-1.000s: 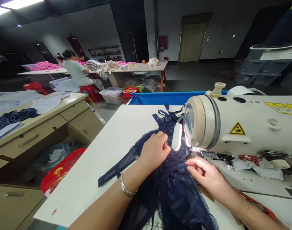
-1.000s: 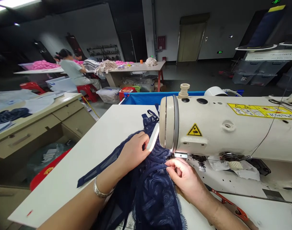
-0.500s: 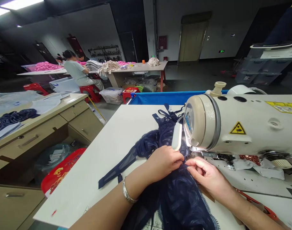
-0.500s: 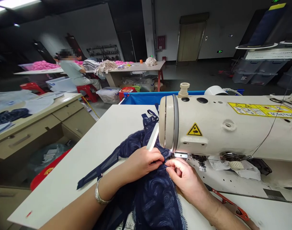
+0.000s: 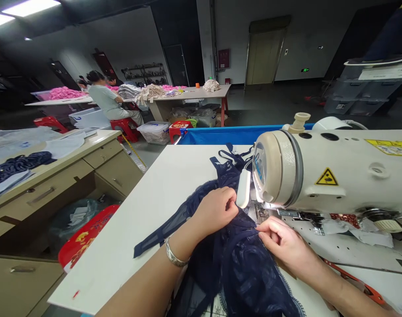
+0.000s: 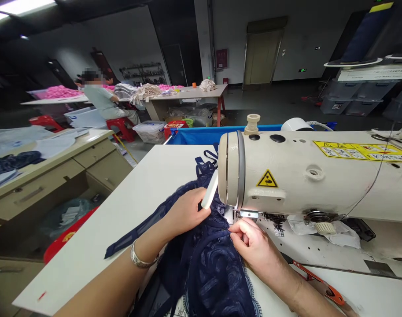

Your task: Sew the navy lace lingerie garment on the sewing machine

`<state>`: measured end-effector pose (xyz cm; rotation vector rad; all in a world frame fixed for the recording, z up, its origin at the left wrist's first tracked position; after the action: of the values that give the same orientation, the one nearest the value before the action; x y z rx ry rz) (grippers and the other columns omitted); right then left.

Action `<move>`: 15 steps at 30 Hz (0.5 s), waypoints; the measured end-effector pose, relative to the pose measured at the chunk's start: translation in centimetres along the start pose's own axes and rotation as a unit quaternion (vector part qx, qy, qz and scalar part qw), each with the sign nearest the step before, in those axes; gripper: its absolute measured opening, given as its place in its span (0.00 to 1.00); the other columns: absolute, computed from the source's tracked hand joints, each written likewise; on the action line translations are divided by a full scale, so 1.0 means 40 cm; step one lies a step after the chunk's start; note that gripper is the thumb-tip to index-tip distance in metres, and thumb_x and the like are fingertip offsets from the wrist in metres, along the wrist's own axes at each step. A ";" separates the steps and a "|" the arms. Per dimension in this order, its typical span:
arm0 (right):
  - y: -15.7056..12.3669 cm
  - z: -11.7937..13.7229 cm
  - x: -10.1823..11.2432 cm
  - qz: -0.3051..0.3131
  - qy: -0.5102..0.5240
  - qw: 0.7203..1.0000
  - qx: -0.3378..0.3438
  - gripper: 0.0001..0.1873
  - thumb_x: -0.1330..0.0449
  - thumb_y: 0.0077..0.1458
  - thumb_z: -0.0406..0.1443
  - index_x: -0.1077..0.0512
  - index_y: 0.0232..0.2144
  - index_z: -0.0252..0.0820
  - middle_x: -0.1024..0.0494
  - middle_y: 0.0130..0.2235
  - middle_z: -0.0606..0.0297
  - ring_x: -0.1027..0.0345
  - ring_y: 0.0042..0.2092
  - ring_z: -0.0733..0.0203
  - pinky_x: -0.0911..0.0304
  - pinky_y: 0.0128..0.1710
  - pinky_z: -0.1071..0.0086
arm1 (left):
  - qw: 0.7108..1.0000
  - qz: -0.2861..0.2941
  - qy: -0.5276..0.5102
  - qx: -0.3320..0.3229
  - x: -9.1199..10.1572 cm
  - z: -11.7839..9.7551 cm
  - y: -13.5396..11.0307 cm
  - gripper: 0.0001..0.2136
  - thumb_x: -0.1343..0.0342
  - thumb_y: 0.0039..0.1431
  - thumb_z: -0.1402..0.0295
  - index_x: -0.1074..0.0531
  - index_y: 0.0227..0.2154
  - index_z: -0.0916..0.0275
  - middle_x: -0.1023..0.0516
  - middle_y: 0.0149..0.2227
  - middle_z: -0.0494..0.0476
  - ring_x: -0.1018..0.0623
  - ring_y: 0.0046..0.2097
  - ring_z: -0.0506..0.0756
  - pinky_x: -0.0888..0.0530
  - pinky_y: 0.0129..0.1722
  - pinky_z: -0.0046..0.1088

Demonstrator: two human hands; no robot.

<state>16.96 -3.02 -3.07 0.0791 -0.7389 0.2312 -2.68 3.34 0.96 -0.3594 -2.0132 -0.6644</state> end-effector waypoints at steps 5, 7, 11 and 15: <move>0.000 0.009 0.002 -0.002 0.008 1.000 -0.007 0.08 0.49 0.56 0.37 0.31 0.29 0.43 0.35 0.30 0.69 0.42 0.27 0.67 0.44 0.28 0.72 | 0.999 0.013 0.022 0.032 0.003 -0.001 0.001 0.10 0.53 0.55 0.74 0.46 0.22 0.60 0.36 0.23 0.46 0.35 0.27 0.50 0.40 0.27 0.28; 0.000 0.012 0.005 -0.009 -0.005 1.000 0.000 0.08 0.49 0.56 0.36 0.31 0.29 0.43 0.35 0.30 0.69 0.42 0.27 0.67 0.43 0.28 0.72 | 0.997 -0.006 0.050 0.066 0.005 0.004 0.003 0.10 0.53 0.56 0.74 0.45 0.21 0.59 0.36 0.23 0.48 0.34 0.28 0.51 0.39 0.28 0.29; -0.002 0.011 0.004 -0.014 -0.041 0.999 0.031 0.08 0.49 0.57 0.34 0.31 0.30 0.44 0.33 0.31 0.69 0.40 0.27 0.68 0.41 0.29 0.73 | 0.984 -0.074 0.124 0.101 0.023 0.006 0.003 0.09 0.56 0.62 0.71 0.38 0.25 0.61 0.31 0.32 0.56 0.31 0.34 0.56 0.36 0.35 0.34; -0.003 0.014 0.002 -0.022 -0.060 0.997 0.053 0.08 0.49 0.56 0.32 0.30 0.29 0.43 0.33 0.30 0.69 0.40 0.27 0.68 0.41 0.27 0.74 | 0.993 -0.028 0.109 -0.032 0.029 -0.036 -0.010 0.05 0.52 0.63 0.70 0.32 0.36 0.62 0.27 0.38 0.57 0.29 0.40 0.57 0.35 0.39 0.34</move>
<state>16.68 -3.19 -2.60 0.2111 -0.8426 0.2239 -2.45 2.14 2.43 -0.2566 -1.8037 -0.7702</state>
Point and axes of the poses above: each hand's wrist, its own y-axis towards the middle knuckle, its own x-axis out of the back of the hand, z = x × y, the point moved 2 cm from there along y, towards the middle knuckle
